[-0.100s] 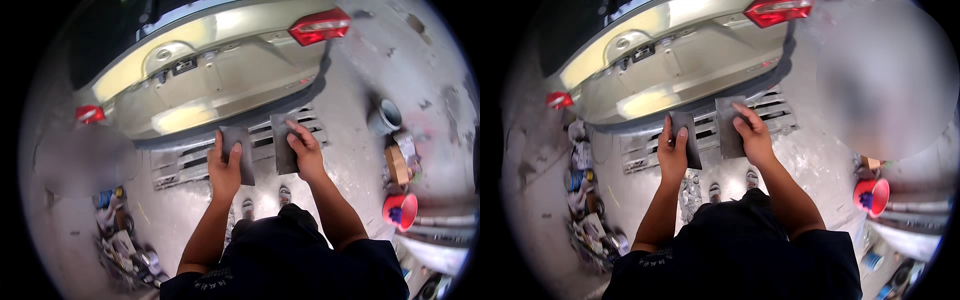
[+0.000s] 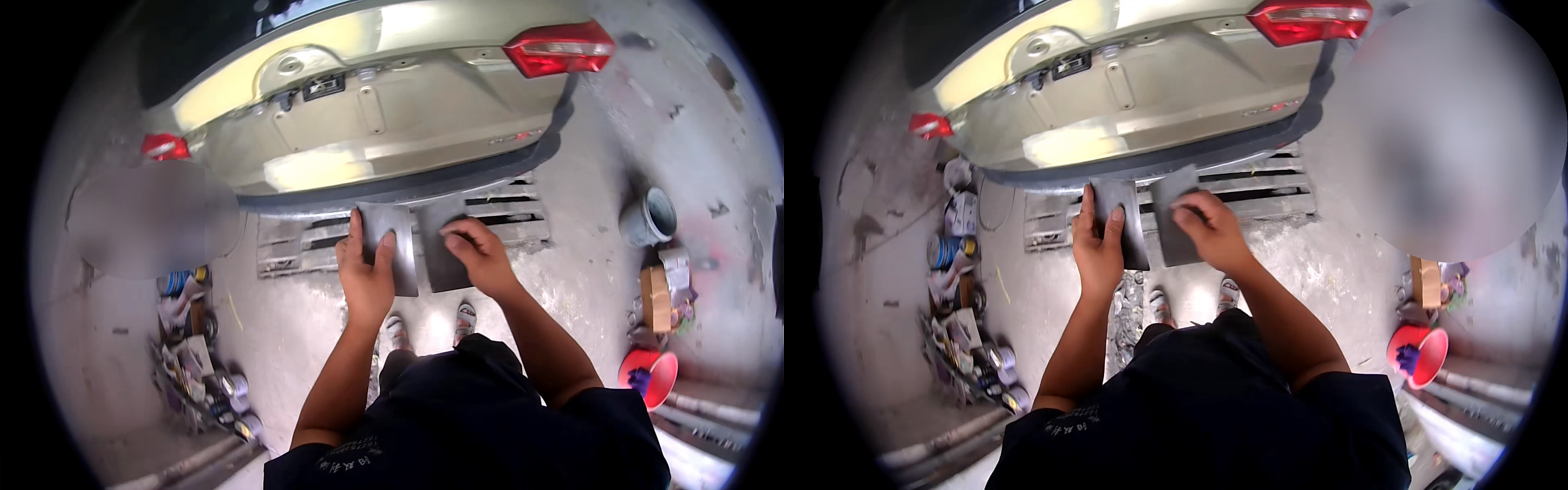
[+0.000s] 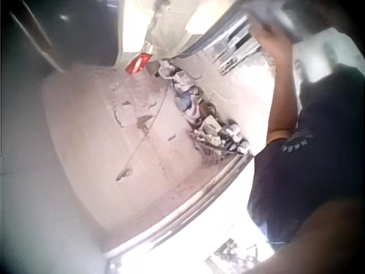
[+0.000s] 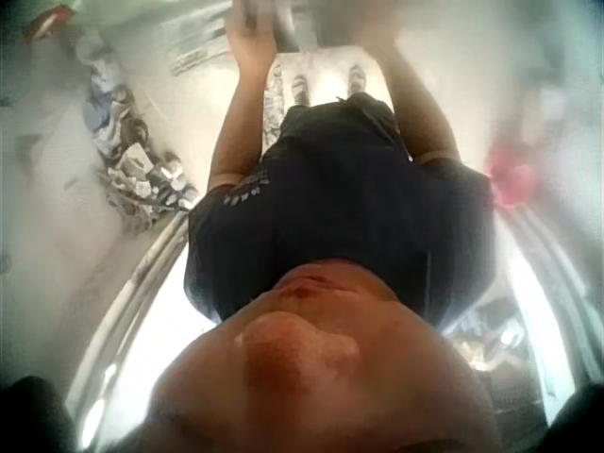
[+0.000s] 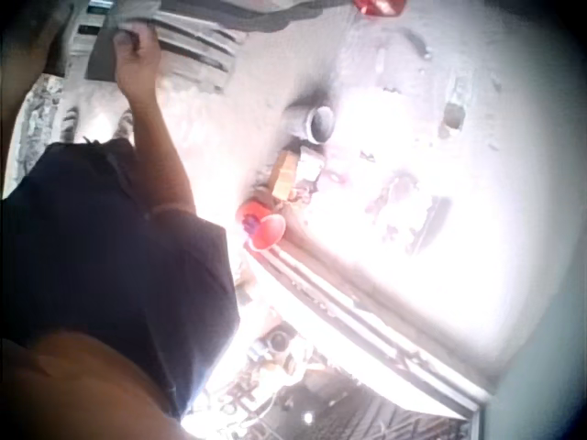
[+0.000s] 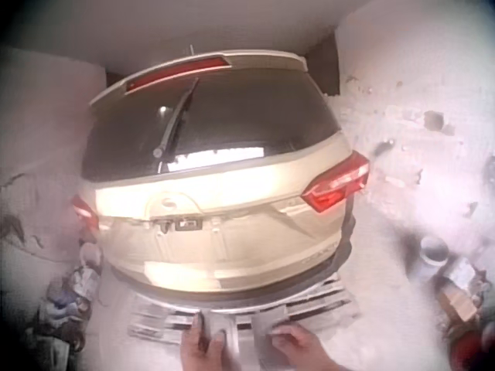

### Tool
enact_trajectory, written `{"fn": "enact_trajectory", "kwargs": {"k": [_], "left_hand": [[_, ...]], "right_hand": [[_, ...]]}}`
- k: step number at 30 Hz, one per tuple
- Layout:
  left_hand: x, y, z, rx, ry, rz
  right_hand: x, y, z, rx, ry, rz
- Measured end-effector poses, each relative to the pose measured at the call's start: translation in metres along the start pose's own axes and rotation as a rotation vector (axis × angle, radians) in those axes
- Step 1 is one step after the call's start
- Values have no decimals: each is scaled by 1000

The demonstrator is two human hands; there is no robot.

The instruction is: The person applies yellow body filler to a damaged section of a car trunk using a metal spreader. They smooth the surface with their finger and handle sandpaper sheets before and after the application.

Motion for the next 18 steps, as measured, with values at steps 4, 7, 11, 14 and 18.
{"fn": "enact_trajectory", "kwargs": {"k": [4,7,11,14,18], "left_hand": [[31,30,-16,-209,-36,-156],[50,58,-29,-291,-136,-322],[85,103,2,-115,104,-546],[113,141,16,131,157,-749],[158,179,49,781,305,-762]], "right_hand": [[-12,-60,46,174,20,152],[7,-89,43,191,124,142],[58,-131,42,161,193,296],[99,-160,35,261,241,453],[127,-185,19,203,109,583]]}}
Point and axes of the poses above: each hand's wrist, its own x-axis away from the middle knuckle, its own y-axis out of the back of the hand, z = x × y, the point moved 10 cm from there along -x, towards the middle knuckle, and after that the axes turned 12 degrees about -y, right-handed, at the moved point
